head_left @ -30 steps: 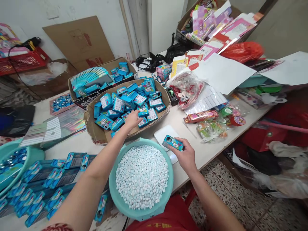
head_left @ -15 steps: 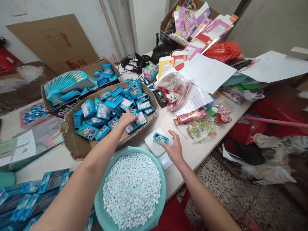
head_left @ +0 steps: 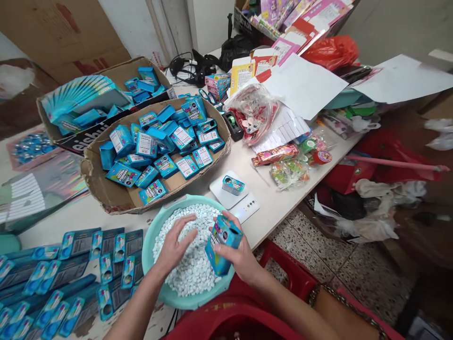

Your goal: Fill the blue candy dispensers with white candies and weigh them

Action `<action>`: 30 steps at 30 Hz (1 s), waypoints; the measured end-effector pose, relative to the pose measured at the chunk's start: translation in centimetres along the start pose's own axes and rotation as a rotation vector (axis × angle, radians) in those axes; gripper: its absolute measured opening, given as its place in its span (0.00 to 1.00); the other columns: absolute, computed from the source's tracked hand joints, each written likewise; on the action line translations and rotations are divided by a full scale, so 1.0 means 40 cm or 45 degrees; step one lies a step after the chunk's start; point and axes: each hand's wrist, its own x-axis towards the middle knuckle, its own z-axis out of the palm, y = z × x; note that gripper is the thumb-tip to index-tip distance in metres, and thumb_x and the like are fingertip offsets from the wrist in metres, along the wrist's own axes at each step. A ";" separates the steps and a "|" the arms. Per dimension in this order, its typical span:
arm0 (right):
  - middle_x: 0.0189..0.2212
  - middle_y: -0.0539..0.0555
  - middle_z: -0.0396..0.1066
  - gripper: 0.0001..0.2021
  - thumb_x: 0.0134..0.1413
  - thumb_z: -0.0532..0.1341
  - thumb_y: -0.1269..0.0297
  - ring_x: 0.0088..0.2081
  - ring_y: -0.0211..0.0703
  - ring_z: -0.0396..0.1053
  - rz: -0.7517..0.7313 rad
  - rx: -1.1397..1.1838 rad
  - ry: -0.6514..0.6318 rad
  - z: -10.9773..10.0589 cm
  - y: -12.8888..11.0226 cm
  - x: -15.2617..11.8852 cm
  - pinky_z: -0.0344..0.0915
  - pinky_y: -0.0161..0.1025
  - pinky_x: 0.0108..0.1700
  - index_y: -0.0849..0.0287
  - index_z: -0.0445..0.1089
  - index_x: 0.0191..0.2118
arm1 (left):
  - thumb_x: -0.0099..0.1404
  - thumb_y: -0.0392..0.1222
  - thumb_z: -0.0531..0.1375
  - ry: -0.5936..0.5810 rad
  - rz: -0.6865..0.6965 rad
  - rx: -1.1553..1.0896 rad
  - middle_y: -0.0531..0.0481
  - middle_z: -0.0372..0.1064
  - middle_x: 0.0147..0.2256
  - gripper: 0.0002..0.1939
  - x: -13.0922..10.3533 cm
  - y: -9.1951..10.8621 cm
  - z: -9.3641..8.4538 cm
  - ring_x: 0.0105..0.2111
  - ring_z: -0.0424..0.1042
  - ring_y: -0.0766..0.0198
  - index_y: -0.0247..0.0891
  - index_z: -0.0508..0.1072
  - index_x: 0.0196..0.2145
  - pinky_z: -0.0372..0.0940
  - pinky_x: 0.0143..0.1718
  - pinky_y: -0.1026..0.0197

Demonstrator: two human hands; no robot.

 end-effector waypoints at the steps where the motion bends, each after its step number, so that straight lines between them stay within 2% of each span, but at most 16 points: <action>1: 0.54 0.56 0.64 0.41 0.40 0.69 0.63 0.53 0.52 0.64 0.036 -0.009 -0.071 -0.012 0.002 -0.016 0.59 0.52 0.56 0.49 0.50 0.60 | 0.59 0.49 0.57 0.130 -0.029 0.130 0.42 0.67 0.49 0.16 0.010 -0.046 0.002 0.54 0.61 0.48 0.43 0.72 0.44 0.52 0.57 0.46; 3: 0.57 0.55 0.61 0.42 0.38 0.69 0.65 0.55 0.52 0.62 0.097 0.005 -0.171 -0.037 0.006 -0.046 0.57 0.52 0.57 0.48 0.50 0.61 | 0.59 0.49 0.56 0.256 -0.056 0.363 0.39 0.67 0.49 0.16 0.035 -0.127 0.009 0.54 0.60 0.45 0.40 0.71 0.43 0.50 0.58 0.44; 5: 0.57 0.55 0.61 0.42 0.38 0.69 0.66 0.55 0.52 0.63 0.137 0.039 -0.191 -0.059 0.013 -0.069 0.57 0.52 0.57 0.48 0.52 0.61 | 0.60 0.50 0.54 0.266 -0.083 0.500 0.37 0.65 0.50 0.18 0.056 -0.174 0.026 0.53 0.60 0.45 0.38 0.71 0.44 0.50 0.57 0.45; 7: 0.56 0.55 0.63 0.43 0.38 0.69 0.65 0.54 0.52 0.64 0.130 0.023 -0.139 -0.075 0.021 -0.085 0.57 0.52 0.57 0.48 0.52 0.61 | 0.62 0.51 0.52 0.257 -0.158 0.532 0.36 0.65 0.48 0.19 0.069 -0.183 0.049 0.51 0.61 0.46 0.37 0.71 0.43 0.52 0.55 0.46; 10: 0.55 0.55 0.65 0.41 0.40 0.69 0.63 0.54 0.51 0.64 0.071 -0.090 -0.020 -0.090 0.024 -0.091 0.56 0.50 0.57 0.50 0.52 0.62 | 0.60 0.56 0.54 0.225 -0.303 0.398 0.40 0.69 0.41 0.19 0.082 -0.154 0.080 0.45 0.66 0.48 0.39 0.71 0.38 0.58 0.48 0.49; 13: 0.54 0.55 0.65 0.39 0.41 0.69 0.60 0.54 0.51 0.64 0.037 -0.192 0.008 -0.094 0.019 -0.084 0.58 0.50 0.57 0.51 0.55 0.61 | 0.51 0.56 0.61 0.255 -0.460 0.121 0.48 0.69 0.30 0.17 0.088 -0.125 0.096 0.34 0.68 0.54 0.41 0.71 0.31 0.60 0.38 0.57; 16: 0.52 0.55 0.67 0.37 0.41 0.69 0.59 0.51 0.51 0.67 0.059 -0.258 0.016 -0.093 0.014 -0.074 0.61 0.50 0.55 0.52 0.58 0.59 | 0.46 0.51 0.65 0.267 -0.619 -0.445 0.55 0.62 0.19 0.15 0.085 -0.117 0.100 0.25 0.64 0.62 0.39 0.69 0.25 0.57 0.29 0.63; 18: 0.50 0.55 0.69 0.35 0.42 0.68 0.59 0.49 0.51 0.68 0.079 -0.313 0.063 -0.091 0.013 -0.070 0.62 0.51 0.53 0.53 0.60 0.58 | 0.45 0.48 0.65 0.262 -0.654 -0.772 0.56 0.62 0.20 0.13 0.079 -0.115 0.095 0.24 0.64 0.64 0.38 0.67 0.24 0.58 0.27 0.65; 21: 0.47 0.55 0.72 0.31 0.41 0.67 0.60 0.46 0.51 0.70 0.095 -0.335 0.099 -0.085 0.008 -0.065 0.64 0.52 0.51 0.55 0.64 0.55 | 0.46 0.45 0.63 0.259 -0.687 -1.077 0.55 0.65 0.23 0.11 0.068 -0.106 0.079 0.23 0.65 0.65 0.39 0.66 0.26 0.61 0.24 0.64; 25: 0.44 0.55 0.73 0.30 0.40 0.66 0.58 0.44 0.53 0.71 0.133 -0.034 0.038 -0.079 -0.016 -0.058 0.66 0.52 0.47 0.53 0.64 0.54 | 0.49 0.41 0.60 0.126 -0.811 -1.538 0.52 0.65 0.22 0.07 0.057 -0.091 0.054 0.18 0.61 0.68 0.38 0.66 0.26 0.53 0.14 0.68; 27: 0.46 0.57 0.72 0.29 0.44 0.61 0.50 0.45 0.55 0.71 0.184 0.130 0.020 -0.081 -0.031 -0.057 0.66 0.55 0.47 0.53 0.64 0.54 | 0.50 0.40 0.58 0.086 -0.844 -1.632 0.50 0.65 0.22 0.06 0.057 -0.089 0.047 0.17 0.62 0.69 0.37 0.65 0.26 0.50 0.12 0.70; 30: 0.47 0.61 0.72 0.34 0.52 0.44 0.37 0.46 0.57 0.70 0.237 0.162 0.000 -0.088 -0.034 -0.065 0.63 0.58 0.47 0.55 0.64 0.55 | 0.51 0.40 0.57 0.077 -0.885 -1.708 0.48 0.66 0.23 0.06 0.063 -0.095 0.046 0.17 0.63 0.68 0.36 0.64 0.27 0.51 0.12 0.71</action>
